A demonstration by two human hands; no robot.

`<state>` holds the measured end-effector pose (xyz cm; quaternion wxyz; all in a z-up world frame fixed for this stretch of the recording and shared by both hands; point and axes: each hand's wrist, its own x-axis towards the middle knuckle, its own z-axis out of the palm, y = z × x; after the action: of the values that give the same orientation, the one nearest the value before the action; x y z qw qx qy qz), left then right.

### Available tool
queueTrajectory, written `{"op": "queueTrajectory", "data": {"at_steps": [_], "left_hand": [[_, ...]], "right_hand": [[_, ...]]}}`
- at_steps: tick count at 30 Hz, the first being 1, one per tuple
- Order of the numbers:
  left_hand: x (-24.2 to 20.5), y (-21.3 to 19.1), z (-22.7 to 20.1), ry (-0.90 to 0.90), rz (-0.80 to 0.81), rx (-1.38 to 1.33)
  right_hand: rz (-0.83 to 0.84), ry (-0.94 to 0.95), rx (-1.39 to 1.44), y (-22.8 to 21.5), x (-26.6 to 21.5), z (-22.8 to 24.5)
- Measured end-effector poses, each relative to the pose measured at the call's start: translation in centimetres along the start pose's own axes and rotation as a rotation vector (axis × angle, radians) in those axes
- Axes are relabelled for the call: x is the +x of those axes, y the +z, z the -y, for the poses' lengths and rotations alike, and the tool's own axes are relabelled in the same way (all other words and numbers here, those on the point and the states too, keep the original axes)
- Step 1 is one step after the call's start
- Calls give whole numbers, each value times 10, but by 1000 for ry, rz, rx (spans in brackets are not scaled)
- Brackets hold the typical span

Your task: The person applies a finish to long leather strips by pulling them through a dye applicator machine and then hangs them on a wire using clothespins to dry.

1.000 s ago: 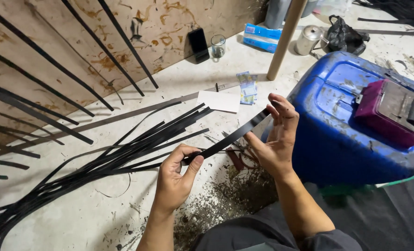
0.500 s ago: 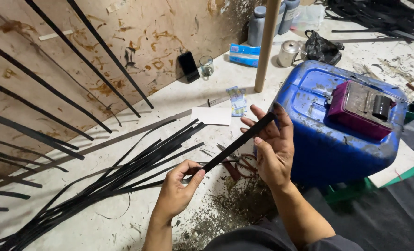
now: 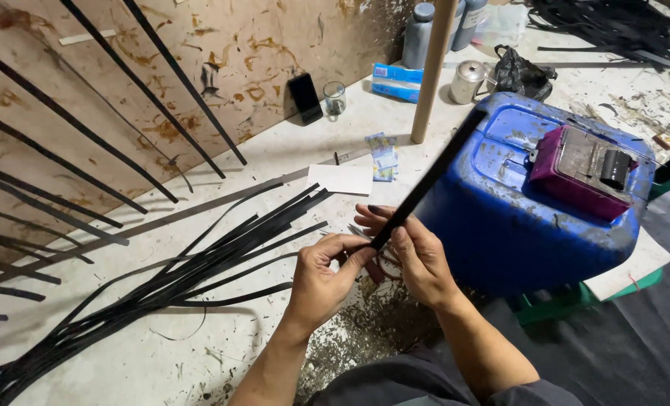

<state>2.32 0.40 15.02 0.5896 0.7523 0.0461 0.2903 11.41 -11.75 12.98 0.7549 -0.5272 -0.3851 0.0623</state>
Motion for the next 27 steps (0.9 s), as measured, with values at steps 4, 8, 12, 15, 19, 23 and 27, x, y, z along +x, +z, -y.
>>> {"op": "queueTrajectory", "data": {"at_steps": [4,8,12,15,19,23,27], "left_hand": [[-2,9,-14,70,-106,-129],[-20,-1,6,303,-78,-481],[-34,-10,-3,284,-3,-461],[-38,-15,-5,355,61,71],[-58,-30,-2,408,-57,97],[-58,-15,0,408,-119,4],[-55,0,-3,367,-91,115]], "right_hand": [[210,-36,131,-10,-14,-23],[438,-83,-186,-19,-26,-23],[426,-227,-331,-19,-19,-6],[420,-364,-392,-18,-19,-1],[518,-271,-375,-34,-15,12],[489,-236,-426,-37,-16,18],[456,-360,-455,-30,-13,38]]}}
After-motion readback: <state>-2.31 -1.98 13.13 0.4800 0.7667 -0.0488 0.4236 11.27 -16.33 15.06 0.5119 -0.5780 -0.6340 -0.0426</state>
